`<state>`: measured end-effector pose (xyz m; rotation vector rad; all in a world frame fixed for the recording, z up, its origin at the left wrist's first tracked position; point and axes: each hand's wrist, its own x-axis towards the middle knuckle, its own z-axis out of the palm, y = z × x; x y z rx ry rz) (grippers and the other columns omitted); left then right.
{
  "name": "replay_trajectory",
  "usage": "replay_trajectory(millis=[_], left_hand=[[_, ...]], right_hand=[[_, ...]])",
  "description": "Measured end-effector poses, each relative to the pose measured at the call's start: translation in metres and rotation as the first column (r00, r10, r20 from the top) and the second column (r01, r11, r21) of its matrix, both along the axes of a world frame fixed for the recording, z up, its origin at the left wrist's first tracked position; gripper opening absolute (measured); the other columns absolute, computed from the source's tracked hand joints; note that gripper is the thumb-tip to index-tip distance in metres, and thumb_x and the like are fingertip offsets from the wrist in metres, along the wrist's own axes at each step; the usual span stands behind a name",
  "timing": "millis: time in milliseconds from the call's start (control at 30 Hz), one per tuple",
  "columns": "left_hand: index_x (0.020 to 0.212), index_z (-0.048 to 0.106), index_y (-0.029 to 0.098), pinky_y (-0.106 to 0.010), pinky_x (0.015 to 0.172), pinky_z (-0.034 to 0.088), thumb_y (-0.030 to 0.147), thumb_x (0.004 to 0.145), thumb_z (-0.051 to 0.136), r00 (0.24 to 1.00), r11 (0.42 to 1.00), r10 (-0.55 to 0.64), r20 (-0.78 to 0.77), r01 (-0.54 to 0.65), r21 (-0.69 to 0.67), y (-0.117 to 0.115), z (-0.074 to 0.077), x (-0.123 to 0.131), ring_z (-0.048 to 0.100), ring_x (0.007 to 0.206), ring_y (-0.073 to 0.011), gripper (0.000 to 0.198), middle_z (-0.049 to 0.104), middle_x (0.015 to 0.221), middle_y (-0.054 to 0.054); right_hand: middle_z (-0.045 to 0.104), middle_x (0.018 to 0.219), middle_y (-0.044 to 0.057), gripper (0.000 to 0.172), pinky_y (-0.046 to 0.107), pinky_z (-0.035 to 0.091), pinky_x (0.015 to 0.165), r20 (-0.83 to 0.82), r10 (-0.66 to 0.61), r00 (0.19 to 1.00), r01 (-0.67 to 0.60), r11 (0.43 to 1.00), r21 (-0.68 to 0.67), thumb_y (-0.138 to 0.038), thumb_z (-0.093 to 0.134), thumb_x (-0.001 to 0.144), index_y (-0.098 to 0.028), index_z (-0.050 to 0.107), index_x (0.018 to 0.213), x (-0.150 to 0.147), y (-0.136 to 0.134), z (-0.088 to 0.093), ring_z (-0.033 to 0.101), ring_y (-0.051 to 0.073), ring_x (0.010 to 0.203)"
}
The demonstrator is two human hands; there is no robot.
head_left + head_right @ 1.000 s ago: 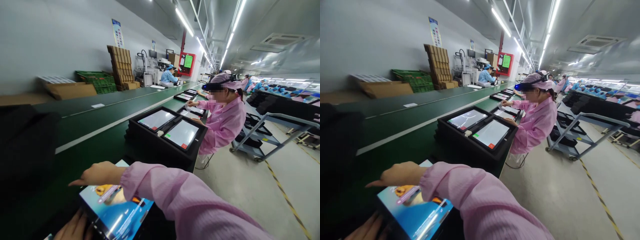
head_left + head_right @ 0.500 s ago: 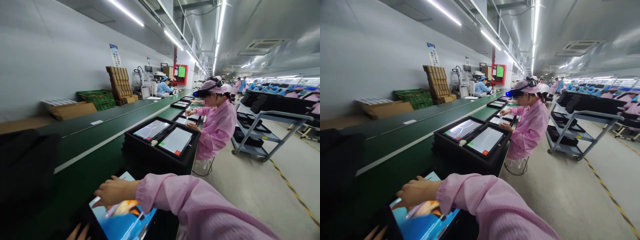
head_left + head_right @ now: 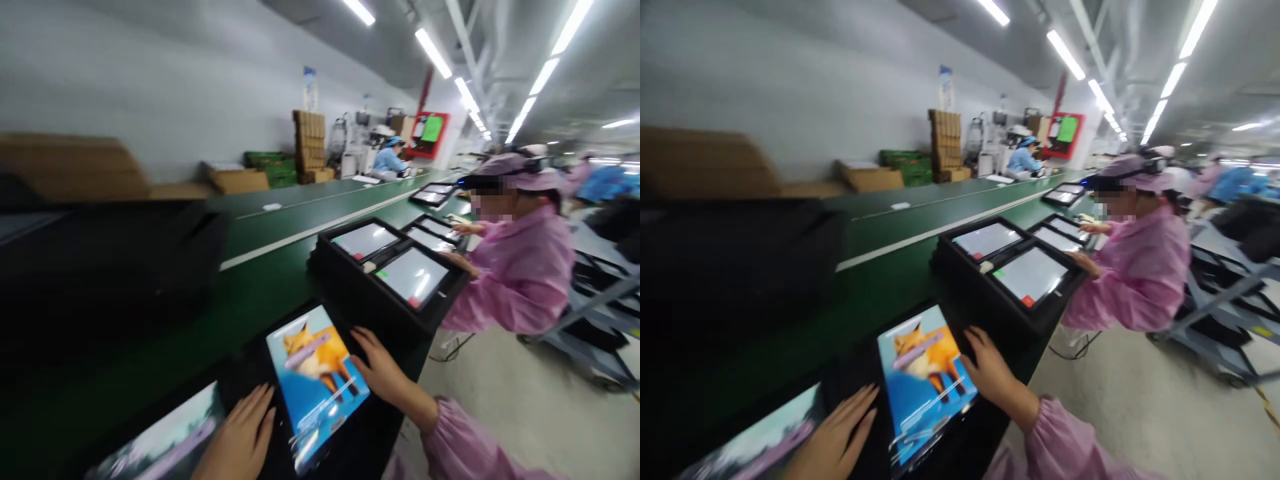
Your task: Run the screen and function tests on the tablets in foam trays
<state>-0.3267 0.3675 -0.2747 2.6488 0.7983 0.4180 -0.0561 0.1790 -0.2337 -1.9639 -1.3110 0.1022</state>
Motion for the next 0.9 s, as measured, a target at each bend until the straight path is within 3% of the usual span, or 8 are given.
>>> replay_trajectory(millis=[100,200,300,433,567,667,767,900], left_hand=[[0.139,0.073,0.013,-0.048,0.119,0.051,0.039,0.102,0.043,1.000,0.988,0.021,0.003,-0.021,-0.151,-0.032,0.019,0.008,0.059,0.144,-0.0318,0.053,0.064,0.152,-0.014],[0.147,0.064,0.009,-0.050,0.125,0.043,0.037,0.105,0.037,0.998,0.934,0.070,-0.004,-0.067,-0.351,-0.049,0.040,0.017,0.046,0.153,-0.0315,0.058,0.051,0.161,-0.016],[0.153,0.059,0.012,-0.050,0.127,0.038,0.043,0.106,0.035,0.982,0.824,0.189,0.016,-0.149,-0.546,-0.048,0.060,0.017,0.040,0.156,-0.0303,0.061,0.046,0.165,-0.013],[0.153,0.060,0.014,-0.051,0.129,0.036,0.049,0.102,0.040,0.913,0.652,0.405,0.054,-0.247,-0.717,-0.035,0.075,0.013,0.046,0.154,-0.0305,0.065,0.052,0.162,-0.011],[0.151,0.060,0.012,-0.049,0.128,0.038,0.051,0.098,0.043,0.890,0.541,0.451,0.065,-0.214,-0.813,-0.029,0.086,0.010,0.052,0.151,-0.0296,0.069,0.061,0.155,-0.010],[0.146,0.065,0.021,-0.050,0.121,0.047,0.056,0.099,0.044,0.871,0.569,0.480,0.106,-0.218,-0.793,-0.024,0.093,0.004,0.062,0.142,-0.0302,0.063,0.072,0.143,-0.008],[0.136,0.071,0.024,-0.051,0.114,0.053,0.061,0.098,0.046,0.807,0.628,0.565,0.172,-0.285,-0.725,-0.013,0.103,-0.007,0.070,0.132,-0.0320,0.058,0.079,0.131,-0.009],[0.127,0.073,0.025,-0.052,0.118,0.050,0.057,0.094,0.052,0.658,0.645,0.702,0.271,-0.428,-0.633,-0.002,0.117,-0.038,0.069,0.132,-0.0323,0.051,0.079,0.132,-0.010]], right_hand=[[0.061,0.155,0.015,0.049,0.052,0.052,0.120,-0.133,-0.020,0.991,0.015,0.999,-0.043,-0.051,0.054,0.104,-0.022,0.074,0.137,0.004,-0.012,-0.012,0.061,0.034,0.143],[0.057,0.159,0.017,0.056,0.054,0.050,0.122,-0.211,-0.025,0.977,0.011,0.998,-0.067,-0.064,0.055,0.100,-0.020,0.082,0.122,0.006,0.002,-0.014,0.059,0.038,0.144],[0.058,0.158,0.017,0.058,0.054,0.050,0.121,-0.255,-0.005,0.967,-0.009,0.998,-0.057,-0.070,0.061,0.093,-0.020,0.085,0.109,0.009,0.027,-0.011,0.059,0.040,0.144],[0.065,0.152,0.015,0.060,0.049,0.053,0.117,-0.314,0.050,0.948,-0.061,0.998,-0.028,-0.076,0.059,0.092,-0.022,0.085,0.093,0.018,0.056,-0.006,0.064,0.037,0.139],[0.070,0.145,0.017,0.067,0.050,0.058,0.108,-0.365,0.099,0.926,-0.117,0.993,-0.027,-0.082,0.055,0.090,-0.022,0.084,0.086,0.031,0.069,-0.001,0.070,0.038,0.128],[0.070,0.144,0.018,0.069,0.055,0.056,0.110,-0.351,0.129,0.928,-0.148,0.989,-0.028,-0.084,0.056,0.088,-0.022,0.084,0.082,0.037,0.074,-0.001,0.068,0.039,0.129],[0.067,0.148,0.016,0.063,0.064,0.044,0.121,-0.275,0.142,0.951,-0.153,0.988,-0.020,-0.082,0.060,0.088,-0.023,0.083,0.085,0.031,0.082,-0.005,0.055,0.042,0.144],[0.057,0.157,0.017,0.052,0.072,0.033,0.126,-0.157,0.151,0.976,-0.152,0.988,0.004,-0.069,0.063,0.094,-0.023,0.080,0.113,0.016,0.082,-0.006,0.034,0.042,0.158]])
